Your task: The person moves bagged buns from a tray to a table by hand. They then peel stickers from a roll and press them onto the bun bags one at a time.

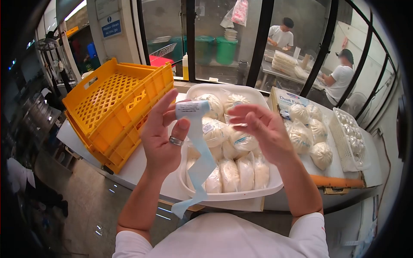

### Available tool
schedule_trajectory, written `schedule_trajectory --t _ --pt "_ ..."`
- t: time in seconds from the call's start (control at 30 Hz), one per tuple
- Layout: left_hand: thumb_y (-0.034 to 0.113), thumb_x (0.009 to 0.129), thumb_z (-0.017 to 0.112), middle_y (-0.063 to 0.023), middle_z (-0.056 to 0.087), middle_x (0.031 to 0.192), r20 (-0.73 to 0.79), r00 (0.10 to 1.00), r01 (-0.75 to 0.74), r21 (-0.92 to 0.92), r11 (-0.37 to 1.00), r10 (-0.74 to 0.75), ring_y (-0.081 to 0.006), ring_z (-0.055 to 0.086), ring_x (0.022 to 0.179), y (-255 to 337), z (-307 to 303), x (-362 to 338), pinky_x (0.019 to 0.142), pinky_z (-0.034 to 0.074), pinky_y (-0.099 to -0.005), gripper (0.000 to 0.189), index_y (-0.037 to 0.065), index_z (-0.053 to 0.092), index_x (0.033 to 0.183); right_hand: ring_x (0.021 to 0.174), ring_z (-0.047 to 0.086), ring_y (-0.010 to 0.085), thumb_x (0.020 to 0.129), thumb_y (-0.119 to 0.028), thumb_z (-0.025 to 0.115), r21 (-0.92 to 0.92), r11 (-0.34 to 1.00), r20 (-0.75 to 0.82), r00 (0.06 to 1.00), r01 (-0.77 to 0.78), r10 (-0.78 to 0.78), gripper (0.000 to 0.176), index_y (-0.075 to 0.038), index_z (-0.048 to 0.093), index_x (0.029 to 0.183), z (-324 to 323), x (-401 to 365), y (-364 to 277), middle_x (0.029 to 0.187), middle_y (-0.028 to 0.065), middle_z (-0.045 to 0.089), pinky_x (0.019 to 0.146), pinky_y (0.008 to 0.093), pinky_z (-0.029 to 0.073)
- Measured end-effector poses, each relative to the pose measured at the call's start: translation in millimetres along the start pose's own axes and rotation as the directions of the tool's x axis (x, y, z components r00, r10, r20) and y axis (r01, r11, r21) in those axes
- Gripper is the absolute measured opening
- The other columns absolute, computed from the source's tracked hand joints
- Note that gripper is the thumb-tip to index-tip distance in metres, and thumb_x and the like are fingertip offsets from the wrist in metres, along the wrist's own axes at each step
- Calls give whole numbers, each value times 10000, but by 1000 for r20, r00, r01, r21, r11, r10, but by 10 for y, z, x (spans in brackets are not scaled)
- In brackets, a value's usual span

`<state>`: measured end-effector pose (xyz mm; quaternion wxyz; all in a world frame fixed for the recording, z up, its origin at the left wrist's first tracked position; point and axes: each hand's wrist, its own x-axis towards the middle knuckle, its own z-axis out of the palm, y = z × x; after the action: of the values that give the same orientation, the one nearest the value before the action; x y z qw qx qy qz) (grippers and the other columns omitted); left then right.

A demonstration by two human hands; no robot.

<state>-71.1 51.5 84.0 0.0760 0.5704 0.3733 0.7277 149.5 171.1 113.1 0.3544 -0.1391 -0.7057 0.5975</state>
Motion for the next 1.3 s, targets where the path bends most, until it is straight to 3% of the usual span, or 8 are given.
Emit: schedule_trajectory --t 0.33,0.47,0.6,0.73,1.03,1.13,1.23,1.3 --pt "614 1030 381 -210 579 1395 234 968 -151 261 953 89 -226 644 1167 15 95 -12 1010 492 -358 770 6 444 1498 970 698 212 968 -124 693 339 918 248 961 -205 123 306 42 642 1219 451 -186 6 1091 123 713 906 399 570" --pt "635 1029 343 -143 568 1443 174 984 -26 17 1000 23 -254 627 1221 -46 -40 -55 1094 405 -441 775 24 465 1489 1002 717 361 1044 -365 518 708 699 130 991 -100 10 611 40 395 1486 354 -93 -286 1462 195 493 904 499 590" --pt "615 1032 377 -114 680 1260 118 993 31 -303 953 5 -267 591 1286 -8 -129 80 1200 229 -496 780 24 367 1541 1019 711 287 1035 -416 541 435 751 407 852 -497 329 633 -33 368 1509 198 -90 89 1228 171 643 848 416 603" --pt "503 1015 561 -122 741 1122 38 997 70 -337 939 -61 -220 615 1251 87 -113 160 1175 318 -468 756 9 346 1545 889 733 208 943 -300 743 34 941 686 693 -336 223 499 41 583 1271 361 -354 117 1021 126 708 717 339 611" --pt "-1 924 723 -155 757 1024 -111 970 188 -210 959 -215 -127 713 966 326 -29 194 893 534 -232 666 -19 395 1503 653 731 342 954 -351 690 571 737 -103 859 -361 501 408 37 623 1063 -303 -97 231 923 205 733 640 493 636" --pt "10 929 723 -156 761 996 -194 951 185 -270 945 -242 -124 714 954 379 19 192 874 542 -232 638 -26 415 1486 761 743 303 925 -321 728 427 834 -218 856 -348 469 435 37 598 1134 -617 -59 310 975 200 721 728 455 637" --pt "12 925 727 -165 760 1001 -207 941 226 -214 950 -270 -121 715 940 483 -22 198 879 541 -233 621 -39 430 1468 918 723 246 922 -254 745 -477 866 -519 844 -151 -138 449 31 555 1213 -626 8 350 1051 184 701 856 397 611" --pt "20 921 736 -168 759 1000 -172 949 227 -208 952 -264 -120 714 940 476 4 167 876 541 -234 627 -50 430 1463 992 695 213 906 -172 763 -340 936 -385 895 91 -227 444 22 539 1237 -280 -90 4 1082 170 690 911 350 581"
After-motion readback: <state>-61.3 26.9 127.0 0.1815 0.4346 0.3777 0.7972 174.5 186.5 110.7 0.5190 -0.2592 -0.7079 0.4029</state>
